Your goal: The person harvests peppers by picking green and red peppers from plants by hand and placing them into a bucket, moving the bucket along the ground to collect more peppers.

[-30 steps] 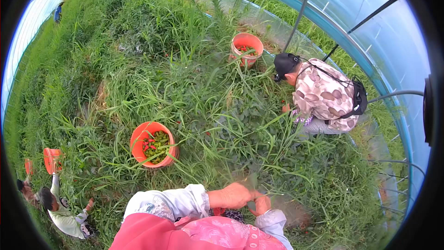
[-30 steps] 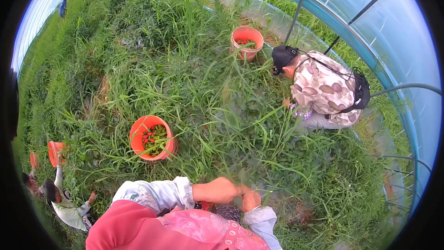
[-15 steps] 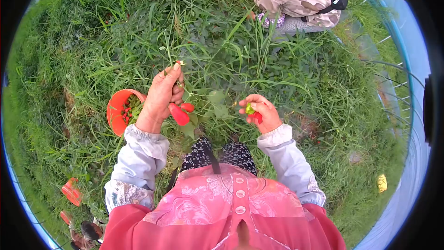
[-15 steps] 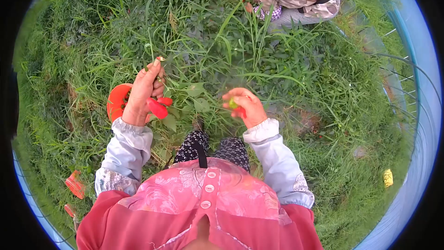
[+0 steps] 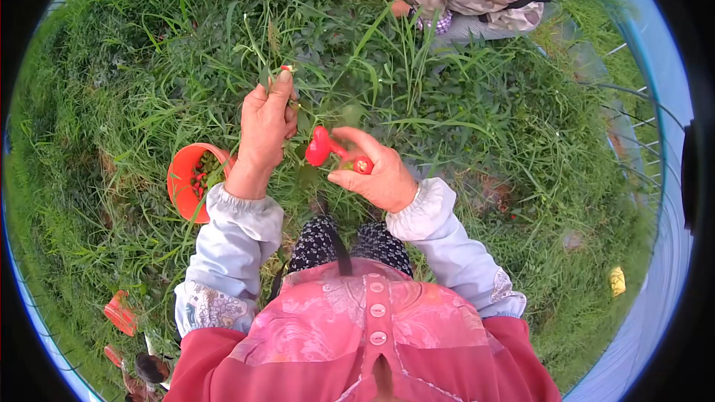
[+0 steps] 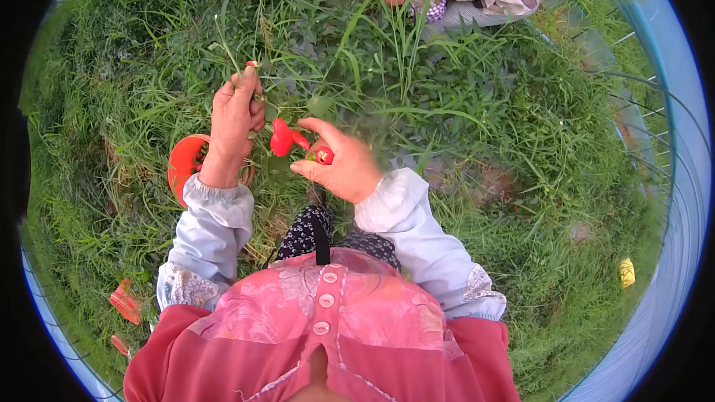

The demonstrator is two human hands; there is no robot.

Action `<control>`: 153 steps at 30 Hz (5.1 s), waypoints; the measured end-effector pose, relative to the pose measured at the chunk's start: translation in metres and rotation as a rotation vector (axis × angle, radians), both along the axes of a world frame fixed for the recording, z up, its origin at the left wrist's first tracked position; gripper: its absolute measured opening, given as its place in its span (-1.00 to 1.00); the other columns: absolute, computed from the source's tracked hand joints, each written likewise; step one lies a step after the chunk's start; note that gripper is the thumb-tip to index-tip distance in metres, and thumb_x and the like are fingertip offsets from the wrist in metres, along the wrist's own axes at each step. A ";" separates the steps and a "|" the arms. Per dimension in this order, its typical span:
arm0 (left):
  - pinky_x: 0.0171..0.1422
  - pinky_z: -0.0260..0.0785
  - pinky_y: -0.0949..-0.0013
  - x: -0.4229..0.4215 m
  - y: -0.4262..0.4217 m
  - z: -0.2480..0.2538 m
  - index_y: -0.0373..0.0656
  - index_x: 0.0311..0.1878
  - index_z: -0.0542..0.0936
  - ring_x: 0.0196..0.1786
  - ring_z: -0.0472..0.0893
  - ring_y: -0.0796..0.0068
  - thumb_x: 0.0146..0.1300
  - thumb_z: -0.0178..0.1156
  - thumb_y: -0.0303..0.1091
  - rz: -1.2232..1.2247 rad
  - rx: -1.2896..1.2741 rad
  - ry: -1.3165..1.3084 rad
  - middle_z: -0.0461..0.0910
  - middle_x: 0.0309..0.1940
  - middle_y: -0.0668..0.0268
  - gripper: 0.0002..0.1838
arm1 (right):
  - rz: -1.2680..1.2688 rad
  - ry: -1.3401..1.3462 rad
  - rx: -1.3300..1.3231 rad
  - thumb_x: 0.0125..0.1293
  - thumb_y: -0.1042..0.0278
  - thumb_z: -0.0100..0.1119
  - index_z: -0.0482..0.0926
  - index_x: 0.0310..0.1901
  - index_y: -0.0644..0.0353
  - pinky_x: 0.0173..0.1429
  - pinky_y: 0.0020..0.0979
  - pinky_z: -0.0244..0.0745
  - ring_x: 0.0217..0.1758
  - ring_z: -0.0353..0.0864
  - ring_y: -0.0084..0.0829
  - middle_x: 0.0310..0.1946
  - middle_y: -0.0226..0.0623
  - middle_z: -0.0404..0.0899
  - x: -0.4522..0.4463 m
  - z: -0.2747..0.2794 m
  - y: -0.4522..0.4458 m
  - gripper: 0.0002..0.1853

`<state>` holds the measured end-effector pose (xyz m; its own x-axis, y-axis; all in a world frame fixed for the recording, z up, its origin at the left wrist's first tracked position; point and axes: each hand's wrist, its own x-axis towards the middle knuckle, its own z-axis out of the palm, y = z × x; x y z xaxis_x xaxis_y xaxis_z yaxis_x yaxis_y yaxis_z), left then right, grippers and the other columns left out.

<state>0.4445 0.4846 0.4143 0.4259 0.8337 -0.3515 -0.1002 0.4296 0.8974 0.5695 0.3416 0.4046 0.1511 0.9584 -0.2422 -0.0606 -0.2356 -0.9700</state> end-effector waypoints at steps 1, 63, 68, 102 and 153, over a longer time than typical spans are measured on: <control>-0.70 -0.13 0.60 0.003 -0.002 0.000 -0.05 -0.47 0.38 -0.77 0.08 0.75 0.29 0.06 -0.05 0.030 0.066 0.021 0.16 -0.78 0.55 -0.68 | -0.024 -0.111 0.051 0.01 0.27 0.39 0.42 0.06 0.18 -0.24 -0.59 0.40 -0.37 0.45 -0.70 -0.38 -0.43 0.55 -0.004 0.000 0.000 -0.44; -0.52 0.39 0.16 -0.152 -0.081 -0.075 -0.22 -0.42 0.39 -0.56 0.58 0.17 0.10 0.02 -0.36 -0.535 0.718 1.075 0.54 -0.63 0.10 -0.87 | 0.214 0.377 -0.660 0.12 0.24 0.22 0.56 -0.28 0.12 -0.49 -0.62 0.29 -0.51 0.44 -0.65 -0.45 -0.49 0.54 -0.118 -0.099 0.068 -0.81; -0.50 0.40 0.20 -0.181 -0.097 -0.064 -0.19 -0.44 0.39 -0.58 0.56 0.18 0.11 0.04 -0.34 -0.283 0.702 1.009 0.51 -0.66 0.17 -0.87 | 0.127 0.320 -0.686 0.11 0.19 0.23 0.54 -0.30 0.08 -0.55 -0.65 0.24 -0.57 0.45 -0.66 -0.48 -0.51 0.54 -0.139 -0.128 0.105 -0.80; -0.11 0.38 0.08 -0.172 -0.056 -0.216 -0.17 -0.06 0.48 -0.18 0.52 -0.04 0.01 0.12 -0.46 -1.230 0.723 1.015 0.51 -0.20 -0.01 -0.66 | -0.391 0.325 -0.585 0.20 0.34 0.03 0.51 -0.21 0.24 -0.58 -0.50 0.42 -0.53 0.57 -0.54 -0.45 -0.30 0.57 -0.032 -0.228 -0.023 -0.81; 0.25 0.21 0.14 0.414 -0.368 -0.755 -0.29 0.23 0.17 0.20 0.29 -0.08 -0.12 0.36 -0.32 -1.854 1.072 1.079 0.27 0.15 -0.09 -0.17 | -0.832 -0.825 -0.709 0.08 0.52 0.17 0.55 -0.19 0.18 -0.22 -0.36 0.47 -0.27 0.60 -0.26 -0.33 -0.24 0.61 0.446 -0.588 -0.624 -0.78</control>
